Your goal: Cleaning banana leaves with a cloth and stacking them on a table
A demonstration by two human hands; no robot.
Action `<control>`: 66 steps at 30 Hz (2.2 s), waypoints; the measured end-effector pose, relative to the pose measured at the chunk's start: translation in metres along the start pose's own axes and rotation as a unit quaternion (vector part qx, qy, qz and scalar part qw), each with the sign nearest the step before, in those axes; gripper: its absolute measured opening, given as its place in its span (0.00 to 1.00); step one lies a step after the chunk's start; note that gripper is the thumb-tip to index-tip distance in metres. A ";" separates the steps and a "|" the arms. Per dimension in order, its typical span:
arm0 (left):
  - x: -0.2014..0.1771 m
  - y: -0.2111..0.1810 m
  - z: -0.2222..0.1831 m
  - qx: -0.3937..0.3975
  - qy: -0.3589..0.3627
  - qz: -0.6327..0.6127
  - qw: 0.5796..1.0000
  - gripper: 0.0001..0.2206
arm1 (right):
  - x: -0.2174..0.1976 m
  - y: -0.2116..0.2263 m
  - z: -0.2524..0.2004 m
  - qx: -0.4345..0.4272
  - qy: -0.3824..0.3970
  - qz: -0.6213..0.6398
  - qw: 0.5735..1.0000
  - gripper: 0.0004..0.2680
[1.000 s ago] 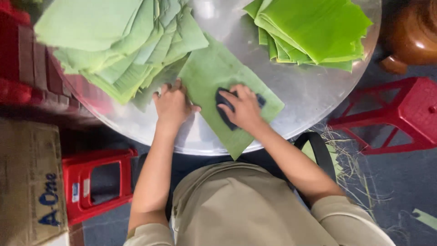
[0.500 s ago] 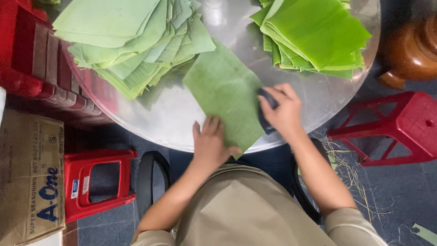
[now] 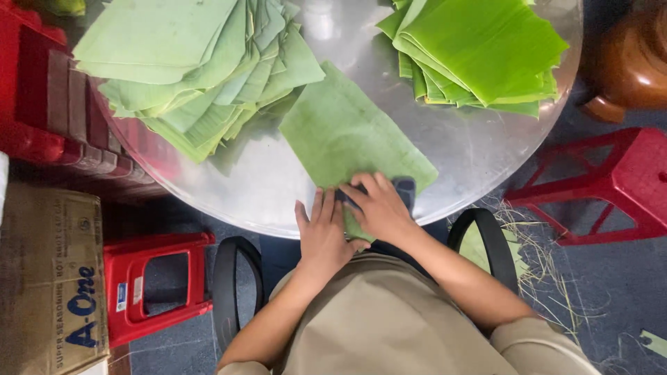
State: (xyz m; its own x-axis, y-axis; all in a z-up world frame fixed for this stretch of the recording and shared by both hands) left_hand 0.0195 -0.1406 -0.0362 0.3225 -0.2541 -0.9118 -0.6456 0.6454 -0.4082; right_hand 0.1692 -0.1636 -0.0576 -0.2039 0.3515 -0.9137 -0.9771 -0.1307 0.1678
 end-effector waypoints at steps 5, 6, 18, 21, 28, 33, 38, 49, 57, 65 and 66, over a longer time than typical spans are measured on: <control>0.002 0.000 0.002 -0.002 0.007 0.003 1.000 0.51 | -0.010 0.000 -0.033 -0.021 -0.003 0.013 1.000 0.12; 0.003 0.000 0.001 0.000 0.008 0.005 1.000 0.51 | -0.012 0.001 -0.037 -0.039 -0.002 0.015 0.999 0.12; -0.011 -0.002 0.001 -0.004 0.047 -0.058 0.997 0.50 | -0.008 -0.120 0.057 0.085 -0.077 -0.133 0.984 0.13; -0.011 -0.001 0.001 -0.011 0.060 -0.049 0.997 0.51 | 0.000 -0.143 0.073 0.106 -0.110 -0.162 0.975 0.12; -0.012 0.005 -0.001 -0.005 0.048 -0.082 0.995 0.50 | -0.050 -0.018 0.053 0.046 -0.155 0.037 0.986 0.08; -0.012 0.009 -0.002 -0.007 0.059 -0.094 0.994 0.48 | 0.001 -0.010 0.016 0.032 0.001 -0.014 0.999 0.13; -0.008 0.014 -0.008 0.028 0.014 -0.095 0.995 0.49 | 0.012 -0.042 0.052 0.036 -0.007 -0.057 0.998 0.11; -0.008 0.016 -0.005 0.050 -0.004 -0.053 0.997 0.51 | 0.072 -0.098 0.214 -0.002 -0.041 -0.053 0.998 0.10; -0.005 0.012 -0.007 0.058 -0.020 -0.021 0.998 0.52 | 0.077 -0.129 0.258 0.119 0.028 -0.083 0.989 0.20; -0.022 -0.023 -0.031 0.210 -0.044 -0.095 0.972 0.33 | 0.010 -0.192 0.218 0.254 -0.073 0.121 0.957 0.11; -0.022 -0.029 -0.034 0.229 -0.051 -0.094 0.967 0.34 | -0.008 -0.200 0.201 0.328 -0.095 0.227 0.912 0.10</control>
State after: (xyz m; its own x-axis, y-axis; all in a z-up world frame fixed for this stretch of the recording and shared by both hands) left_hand 0.0077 -0.1781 -0.0056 0.4859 -0.3415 -0.8045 -0.2008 0.8522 -0.4831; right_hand 0.3542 0.0461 -0.0099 -0.5428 0.5621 -0.6240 -0.6014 0.2584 0.7560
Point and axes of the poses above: each hand's wrist, its own z-axis towards the middle knuckle, its own x-axis out of the palm, y = z × x, the point moved 3 cm from there along z, towards the middle knuckle, and after that the axes turned 8 degrees about -z, right-handed, at the moved point
